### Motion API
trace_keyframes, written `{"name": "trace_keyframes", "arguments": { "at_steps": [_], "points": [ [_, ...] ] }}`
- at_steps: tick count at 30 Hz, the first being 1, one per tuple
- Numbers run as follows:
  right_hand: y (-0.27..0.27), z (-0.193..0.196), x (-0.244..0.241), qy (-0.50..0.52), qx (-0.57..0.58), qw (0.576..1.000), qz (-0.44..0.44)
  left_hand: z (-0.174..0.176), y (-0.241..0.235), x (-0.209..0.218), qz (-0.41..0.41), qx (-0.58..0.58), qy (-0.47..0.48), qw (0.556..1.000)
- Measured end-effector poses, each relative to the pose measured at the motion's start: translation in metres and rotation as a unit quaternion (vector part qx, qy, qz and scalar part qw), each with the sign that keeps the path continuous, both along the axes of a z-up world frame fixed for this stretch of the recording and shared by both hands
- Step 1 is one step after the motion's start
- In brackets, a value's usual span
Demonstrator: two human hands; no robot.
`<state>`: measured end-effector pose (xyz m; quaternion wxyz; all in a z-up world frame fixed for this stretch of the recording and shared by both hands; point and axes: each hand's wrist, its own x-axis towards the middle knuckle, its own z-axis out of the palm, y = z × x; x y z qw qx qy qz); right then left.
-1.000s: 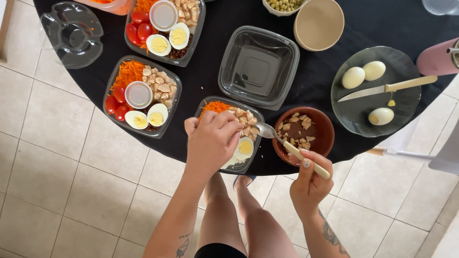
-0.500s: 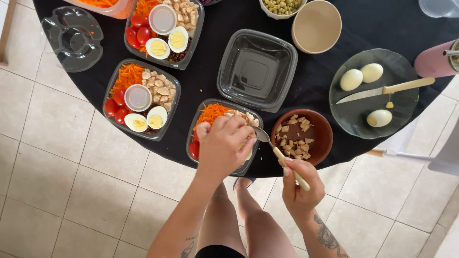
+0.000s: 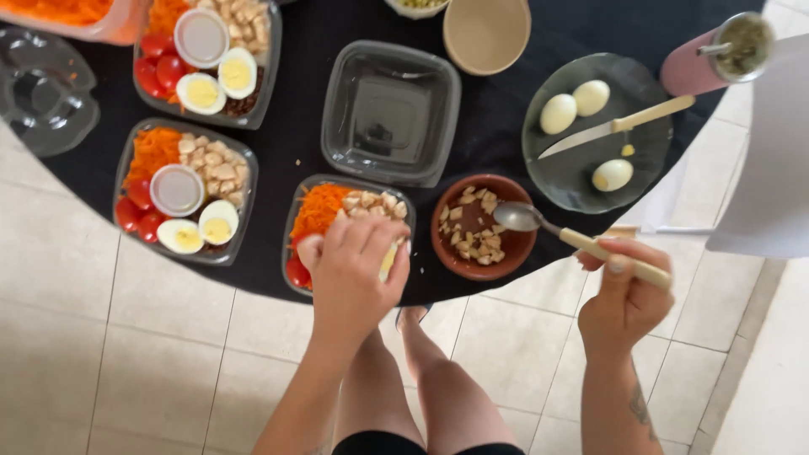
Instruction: The person uses a spoon to scoop cooked chicken pieces from a brown bowl and distributes them into several clear plastic meal prep containers. The containers already contain shredded carrots, cherry tomatoes, and halved hard-boiled eggs. The person carefully arranges the chicken in each container.
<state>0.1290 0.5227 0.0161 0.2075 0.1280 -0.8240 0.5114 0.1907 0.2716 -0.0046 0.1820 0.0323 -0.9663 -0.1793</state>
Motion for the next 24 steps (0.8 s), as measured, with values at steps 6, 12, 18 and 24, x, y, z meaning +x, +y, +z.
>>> {"name": "trace_keyframes", "arguments": {
  "at_steps": [6,12,18,24],
  "points": [
    [0.015,-0.014,-0.002,-0.054,0.045,0.992,0.104,-0.004,0.036,0.006,-0.038,0.047,-0.020,0.998],
    [0.034,-0.027,-0.012,-0.145,0.041,0.981,0.120,-0.011,0.049,0.010,-0.050,0.051,-0.043,0.997],
    [0.028,-0.026,-0.021,-0.166,-0.001,0.975,0.145,-0.020,0.073,0.006,-0.032,0.029,-0.082,0.996],
    [0.029,-0.028,-0.025,-0.224,-0.013,0.960,0.167,-0.011,0.078,0.003,-0.018,0.034,-0.122,0.992]
  ]
}}
